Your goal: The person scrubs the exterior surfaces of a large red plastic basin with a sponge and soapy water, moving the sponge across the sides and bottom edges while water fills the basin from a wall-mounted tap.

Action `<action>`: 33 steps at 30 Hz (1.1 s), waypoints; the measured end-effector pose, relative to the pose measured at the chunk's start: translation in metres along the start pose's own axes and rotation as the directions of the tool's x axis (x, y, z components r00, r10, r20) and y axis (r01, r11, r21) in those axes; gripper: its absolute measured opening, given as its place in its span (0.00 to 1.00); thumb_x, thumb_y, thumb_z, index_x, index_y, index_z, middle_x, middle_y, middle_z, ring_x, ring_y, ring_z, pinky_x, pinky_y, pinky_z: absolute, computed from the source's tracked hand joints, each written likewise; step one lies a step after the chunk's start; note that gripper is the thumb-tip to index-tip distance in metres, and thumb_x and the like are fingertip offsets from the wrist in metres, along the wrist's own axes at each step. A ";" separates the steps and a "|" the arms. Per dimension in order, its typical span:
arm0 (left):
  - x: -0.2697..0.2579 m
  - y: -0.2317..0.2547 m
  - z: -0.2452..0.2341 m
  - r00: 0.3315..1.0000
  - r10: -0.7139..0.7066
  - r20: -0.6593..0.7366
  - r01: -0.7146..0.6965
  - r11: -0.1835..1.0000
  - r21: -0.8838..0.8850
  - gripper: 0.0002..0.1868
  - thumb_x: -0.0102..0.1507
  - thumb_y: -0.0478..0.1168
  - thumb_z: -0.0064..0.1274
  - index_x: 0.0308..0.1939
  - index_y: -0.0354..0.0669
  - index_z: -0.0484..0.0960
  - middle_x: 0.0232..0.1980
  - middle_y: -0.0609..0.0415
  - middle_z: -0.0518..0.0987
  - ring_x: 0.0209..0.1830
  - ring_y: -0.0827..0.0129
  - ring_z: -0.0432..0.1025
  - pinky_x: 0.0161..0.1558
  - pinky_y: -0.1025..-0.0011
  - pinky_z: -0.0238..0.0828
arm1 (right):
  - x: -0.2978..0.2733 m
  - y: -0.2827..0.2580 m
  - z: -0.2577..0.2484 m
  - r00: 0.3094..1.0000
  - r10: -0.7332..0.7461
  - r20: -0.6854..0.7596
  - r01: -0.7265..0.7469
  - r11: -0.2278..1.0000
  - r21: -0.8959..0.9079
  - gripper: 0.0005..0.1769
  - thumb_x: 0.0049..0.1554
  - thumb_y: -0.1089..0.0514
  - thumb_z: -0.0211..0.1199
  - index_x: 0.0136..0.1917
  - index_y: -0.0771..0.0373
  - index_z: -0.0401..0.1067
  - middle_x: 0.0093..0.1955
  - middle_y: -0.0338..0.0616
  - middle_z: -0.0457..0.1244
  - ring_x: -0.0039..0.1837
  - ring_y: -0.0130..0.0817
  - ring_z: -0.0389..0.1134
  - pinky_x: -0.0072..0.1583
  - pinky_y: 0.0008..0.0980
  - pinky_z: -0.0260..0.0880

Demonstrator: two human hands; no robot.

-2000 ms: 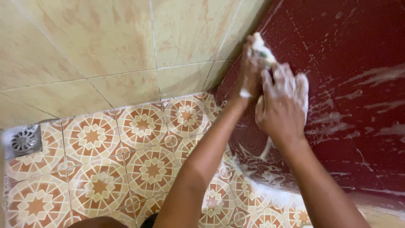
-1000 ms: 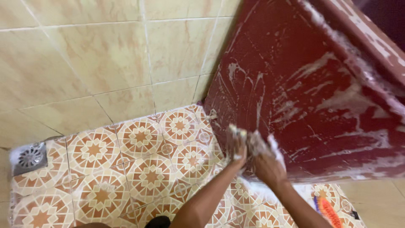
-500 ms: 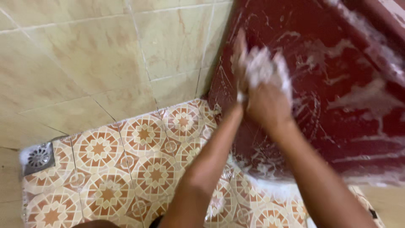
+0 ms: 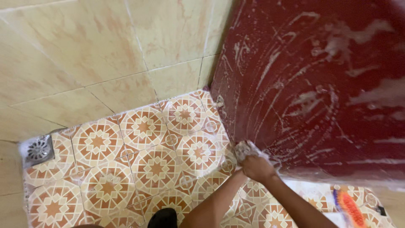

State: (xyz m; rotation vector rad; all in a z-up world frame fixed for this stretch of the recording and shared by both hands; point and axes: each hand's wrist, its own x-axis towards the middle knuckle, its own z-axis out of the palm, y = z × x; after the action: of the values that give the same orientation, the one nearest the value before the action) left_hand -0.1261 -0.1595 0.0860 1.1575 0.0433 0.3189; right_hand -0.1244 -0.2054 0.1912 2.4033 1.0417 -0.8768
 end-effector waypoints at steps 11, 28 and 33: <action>0.024 0.170 0.066 0.978 0.098 0.183 -0.042 0.957 -0.288 0.39 0.72 0.55 0.29 0.83 0.39 0.44 0.88 0.48 0.43 0.86 0.63 0.40 0.80 0.65 0.34 | -0.169 0.002 -0.147 0.780 0.132 -0.611 -0.311 0.930 -0.197 0.56 0.46 0.60 0.66 0.83 0.54 0.44 0.83 0.49 0.44 0.84 0.38 0.43 0.80 0.49 0.33; -0.058 0.113 0.098 0.995 -0.089 -0.047 0.098 0.955 0.278 0.39 0.62 0.53 0.56 0.71 0.35 0.64 0.70 0.41 0.67 0.70 0.55 0.62 0.71 0.58 0.56 | -0.221 0.049 -0.031 0.671 0.029 -0.741 -0.294 0.928 -0.230 0.42 0.59 0.49 0.55 0.83 0.43 0.46 0.87 0.30 0.36 0.85 0.34 0.35 0.81 0.47 0.33; -0.071 0.139 0.115 0.978 0.201 0.047 -0.206 0.933 0.294 0.33 0.67 0.48 0.53 0.69 0.31 0.63 0.67 0.37 0.67 0.67 0.51 0.64 0.68 0.56 0.59 | -0.241 0.055 -0.015 0.353 0.069 -0.933 -0.362 0.930 -0.068 0.41 0.57 0.48 0.56 0.81 0.32 0.50 0.86 0.27 0.41 0.85 0.34 0.40 0.80 0.50 0.35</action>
State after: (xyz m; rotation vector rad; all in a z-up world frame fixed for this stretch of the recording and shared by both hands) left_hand -0.2025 -0.2306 0.2490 1.4685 -0.0454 0.4990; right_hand -0.2053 -0.3570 0.3689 2.6272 0.9821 0.8672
